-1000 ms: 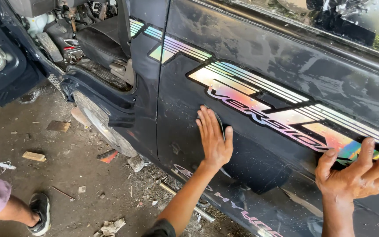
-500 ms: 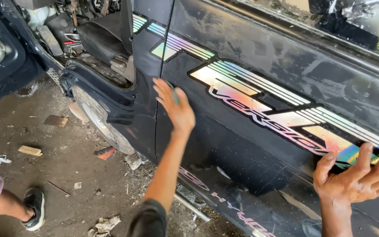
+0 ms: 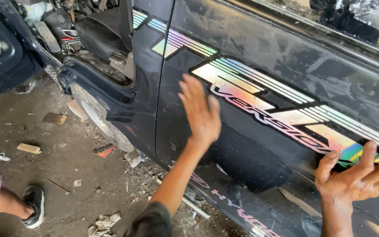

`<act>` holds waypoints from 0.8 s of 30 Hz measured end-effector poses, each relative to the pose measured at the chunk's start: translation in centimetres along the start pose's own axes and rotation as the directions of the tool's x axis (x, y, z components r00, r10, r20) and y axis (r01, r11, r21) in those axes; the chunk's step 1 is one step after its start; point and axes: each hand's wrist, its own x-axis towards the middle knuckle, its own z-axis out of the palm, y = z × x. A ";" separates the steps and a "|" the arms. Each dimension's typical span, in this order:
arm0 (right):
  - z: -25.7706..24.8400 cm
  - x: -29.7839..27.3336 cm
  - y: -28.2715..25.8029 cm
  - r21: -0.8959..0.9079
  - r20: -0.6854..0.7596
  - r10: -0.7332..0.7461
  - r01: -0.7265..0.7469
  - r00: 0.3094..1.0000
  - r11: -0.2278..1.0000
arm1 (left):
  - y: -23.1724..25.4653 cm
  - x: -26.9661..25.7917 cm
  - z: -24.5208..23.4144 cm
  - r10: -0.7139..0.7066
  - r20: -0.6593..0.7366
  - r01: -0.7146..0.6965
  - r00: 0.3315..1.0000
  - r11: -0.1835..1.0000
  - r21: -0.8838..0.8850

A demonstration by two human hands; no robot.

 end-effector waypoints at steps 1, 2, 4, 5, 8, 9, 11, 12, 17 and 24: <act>0.0 0.2 -0.1 -0.001 -0.008 -0.005 0.005 1.000 1.000 | 0.0 -1.6 0.8 0.064 0.046 -0.066 0.997 0.997 0.039; 0.0 0.1 0.0 0.001 -0.006 -0.004 0.004 1.000 1.000 | -0.6 -0.8 0.0 0.065 0.047 -0.067 0.997 0.997 0.041; 0.1 0.0 0.3 0.001 0.009 -0.009 0.009 1.000 1.000 | -1.7 0.7 -1.2 0.090 0.119 -0.106 0.989 0.986 0.130; 0.3 -0.1 0.6 0.000 0.008 -0.010 0.010 1.000 1.000 | -0.9 2.1 -1.4 0.090 0.118 -0.105 0.989 0.986 0.129; 0.5 -0.5 0.9 -0.031 0.011 -0.039 0.039 0.999 0.999 | 1.8 2.8 -1.2 -0.033 -0.020 0.034 0.999 0.999 0.018; 0.3 -0.3 0.8 -0.018 0.016 -0.028 0.028 0.999 0.999 | 3.3 1.3 -0.3 0.004 -0.042 -0.004 0.999 1.000 -0.006; 0.0 -0.2 0.5 -0.001 0.027 -0.021 0.021 0.999 1.000 | 3.8 -1.6 1.3 0.036 -0.064 -0.037 0.997 0.999 -0.026; -0.1 -0.2 0.5 -0.007 0.028 -0.026 0.027 0.999 1.000 | 3.0 -3.0 1.9 0.153 0.023 -0.154 0.988 0.986 0.058; 0.2 -0.3 0.6 -0.003 0.014 -0.007 0.007 1.000 1.000 | -1.2 1.8 0.8 -0.067 -0.094 0.052 0.993 0.987 -0.153; 0.2 -0.4 0.6 0.021 0.010 -0.002 0.002 1.000 1.000 | 0.7 -8.3 3.1 -0.085 0.056 0.089 0.995 0.994 -0.065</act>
